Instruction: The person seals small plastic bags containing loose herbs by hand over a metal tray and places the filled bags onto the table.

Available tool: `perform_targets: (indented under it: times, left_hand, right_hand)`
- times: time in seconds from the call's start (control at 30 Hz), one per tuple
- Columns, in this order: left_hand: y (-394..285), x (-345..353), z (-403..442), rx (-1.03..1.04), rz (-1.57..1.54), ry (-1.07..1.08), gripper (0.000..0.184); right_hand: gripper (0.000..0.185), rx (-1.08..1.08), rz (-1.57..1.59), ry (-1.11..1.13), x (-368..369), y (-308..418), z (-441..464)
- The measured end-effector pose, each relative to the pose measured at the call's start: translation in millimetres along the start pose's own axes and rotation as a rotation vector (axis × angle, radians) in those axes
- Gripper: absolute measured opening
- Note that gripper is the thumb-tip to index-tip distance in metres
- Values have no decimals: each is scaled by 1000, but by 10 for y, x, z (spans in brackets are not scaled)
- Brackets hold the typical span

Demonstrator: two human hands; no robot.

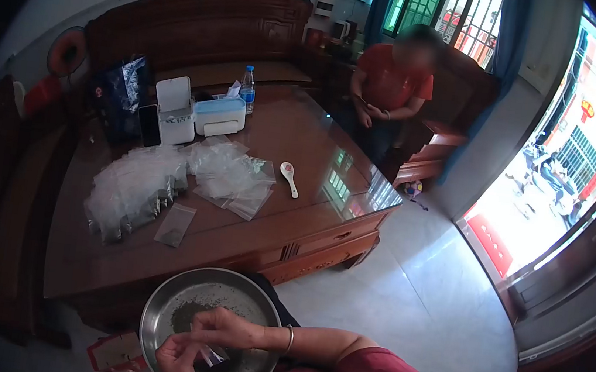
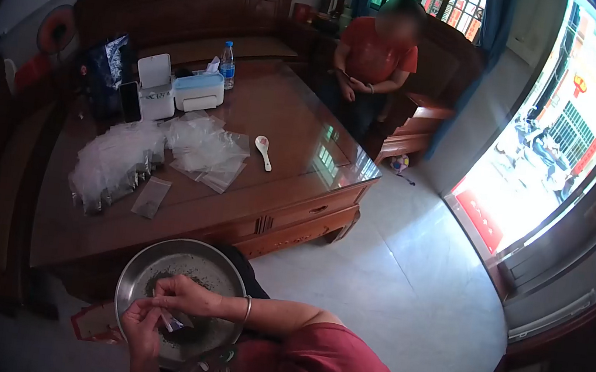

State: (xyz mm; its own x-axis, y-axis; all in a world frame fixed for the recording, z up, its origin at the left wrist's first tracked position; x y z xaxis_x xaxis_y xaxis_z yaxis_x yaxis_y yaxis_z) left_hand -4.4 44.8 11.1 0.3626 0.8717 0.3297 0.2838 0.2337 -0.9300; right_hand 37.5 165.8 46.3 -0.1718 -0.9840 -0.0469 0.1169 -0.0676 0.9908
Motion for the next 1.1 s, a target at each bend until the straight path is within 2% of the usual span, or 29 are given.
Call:
perform_targets:
  times: [0.1,0.4,0.57,0.77,0.9,0.93,1.07,1.1]
  left_hand:
    - [35,-19,-9,-15,-68,-8,8]
    - [-111,-60,-163,91,291,106,4]
    - [-177,23,-166,177,458,175,5]
    - [-117,-86,-122,159,355,104,5]
    - [-88,-211,-72,156,477,44,5]
    - [-73,-235,-68,157,475,45,5]
    - [-4,-278,-68,227,620,134,5]
    - [-7,-275,-66,230,618,134,5]
  right_hand:
    - [24,-21,3,-23,-1,-32,-8]
    - [20,-75,-192,102,-11,64,-91]
    - [20,-38,-46,107,10,54,-98]
    - [18,-118,-26,83,-9,1,-94]
    - [10,-209,-376,86,-53,-9,-120]
    - [10,-209,-379,86,-55,-5,-124]
    - [11,-395,-724,-50,-41,82,-159]
    - [11,-397,-726,-50,-25,85,-169]
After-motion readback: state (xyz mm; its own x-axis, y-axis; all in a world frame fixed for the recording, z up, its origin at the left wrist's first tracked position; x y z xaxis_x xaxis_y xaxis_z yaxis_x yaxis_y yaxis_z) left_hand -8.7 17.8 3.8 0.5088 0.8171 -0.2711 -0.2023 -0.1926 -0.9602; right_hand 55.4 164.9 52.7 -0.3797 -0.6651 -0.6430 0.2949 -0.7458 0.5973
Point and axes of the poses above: each hand's wrist, its own z-axis towards the middle knuckle, its own x-axis out of the palm, y = z × x, the point moved 6 cm from there along z, towards the middle knuckle, and after that the axes turned 10 degrees about -y, right-handed, at the moved point
